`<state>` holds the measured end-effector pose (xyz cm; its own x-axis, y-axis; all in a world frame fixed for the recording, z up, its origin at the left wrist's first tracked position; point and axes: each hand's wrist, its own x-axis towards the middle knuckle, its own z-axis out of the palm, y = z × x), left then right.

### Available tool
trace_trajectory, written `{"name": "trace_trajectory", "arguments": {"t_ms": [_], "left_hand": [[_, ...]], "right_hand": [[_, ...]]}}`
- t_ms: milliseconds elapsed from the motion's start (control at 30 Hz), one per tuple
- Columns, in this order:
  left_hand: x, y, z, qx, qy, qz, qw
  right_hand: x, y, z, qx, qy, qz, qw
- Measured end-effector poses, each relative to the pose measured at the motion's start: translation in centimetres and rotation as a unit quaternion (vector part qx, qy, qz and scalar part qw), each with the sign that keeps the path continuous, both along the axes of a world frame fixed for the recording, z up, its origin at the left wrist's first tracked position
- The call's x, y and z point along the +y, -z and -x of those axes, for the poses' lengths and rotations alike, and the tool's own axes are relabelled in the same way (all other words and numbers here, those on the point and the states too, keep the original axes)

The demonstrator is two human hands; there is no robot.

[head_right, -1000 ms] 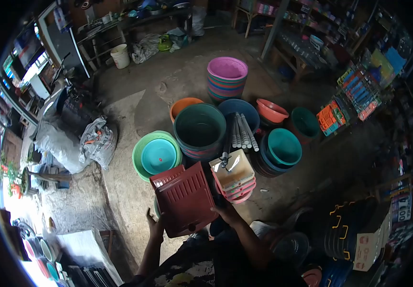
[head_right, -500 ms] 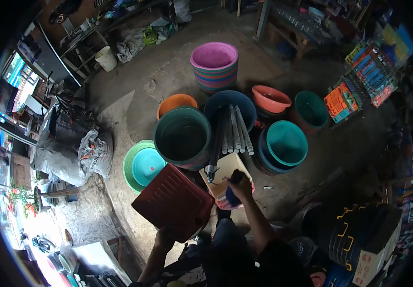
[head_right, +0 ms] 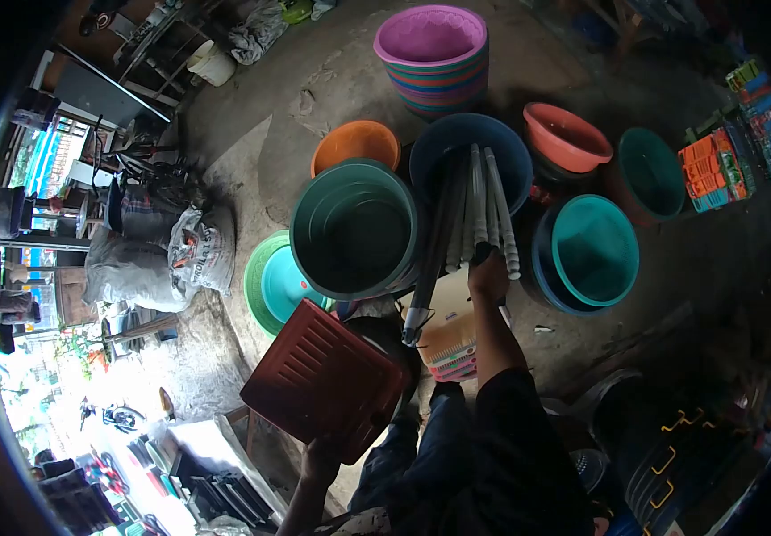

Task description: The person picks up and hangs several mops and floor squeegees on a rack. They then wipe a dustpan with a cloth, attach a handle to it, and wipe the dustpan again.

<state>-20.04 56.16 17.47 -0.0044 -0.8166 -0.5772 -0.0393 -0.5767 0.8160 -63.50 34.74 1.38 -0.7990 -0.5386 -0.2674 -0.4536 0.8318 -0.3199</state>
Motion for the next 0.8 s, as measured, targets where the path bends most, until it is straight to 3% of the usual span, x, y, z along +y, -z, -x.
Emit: {"name": "trace_trajectory", "arguments": {"t_ms": [33, 167, 200, 233, 267, 333, 367, 433, 500, 533, 567, 600, 633, 700, 767, 800], "left_hand": [[0.1, -0.3, 0.2, 0.089, -0.064, -0.049, 0.993], [-0.5, -0.7, 0.8, 0.087, -0.128, -0.035, 0.987], [-0.7, -0.7, 0.8, -0.055, -0.022, 0.036, 0.998], [-0.8, -0.9, 0.7, -0.196, 0.083, 0.105, 0.971], [-0.9, -1.1, 0.4, -0.195, 0.086, 0.108, 0.971], [-1.7, -2.3, 0.5, -0.286, 0.207, 0.177, 0.919], [-1.8, -2.3, 0.1, -0.281, 0.21, 0.183, 0.918], [-2.1, -2.4, -0.8, -0.348, 0.296, 0.257, 0.852], [-2.6, -2.6, -1.0, -0.35, 0.293, 0.279, 0.845], [-2.9, -2.7, -0.9, -0.359, 0.286, 0.292, 0.839], [-3.1, -2.7, -1.0, -0.348, 0.289, 0.302, 0.839], [-3.5, -2.4, -1.1, -0.106, 0.154, 0.198, 0.962], [-3.7, -2.2, -1.2, 0.149, 0.012, 0.066, 0.987], [-4.2, -0.7, -2.6, 0.162, 0.025, 0.032, 0.986], [-4.6, 3.2, -4.8, 0.006, 0.153, 0.236, 0.96], [-5.1, 2.3, -5.0, 0.174, 0.079, 0.101, 0.976]], "right_hand": [[-0.1, 0.2, -0.1, 0.009, 0.005, 0.009, 1.0], [-0.3, 0.7, -0.7, 0.048, -0.022, 0.023, 0.998], [-0.4, 0.3, -0.9, 0.04, 0.004, 0.02, 0.999], [-0.3, -0.2, -1.1, 0.031, 0.031, 0.016, 0.999], [-0.1, -0.7, -1.2, 0.031, 0.034, 0.018, 0.999], [0.7, -1.1, -0.9, 0.008, 0.118, 0.164, 0.979], [1.6, -1.5, -0.8, 0.014, 0.123, 0.167, 0.978], [4.4, -1.8, -0.7, 0.024, 0.156, 0.303, 0.94], [7.6, -2.6, -1.0, 0.083, 0.173, 0.371, 0.909], [9.7, -4.1, -1.5, 0.034, 0.185, 0.462, 0.867], [11.9, -5.6, -2.2, -0.014, 0.191, 0.547, 0.815], [14.5, -6.8, -2.8, -0.031, 0.18, 0.571, 0.8], [17.4, -7.8, -3.4, -0.046, 0.17, 0.594, 0.785], [23.6, -10.3, -5.7, -0.074, 0.206, 0.595, 0.774], [29.4, -13.6, -8.7, -0.098, 0.25, 0.593, 0.759], [32.1, -15.8, -10.7, -0.105, 0.268, 0.603, 0.744]]}}
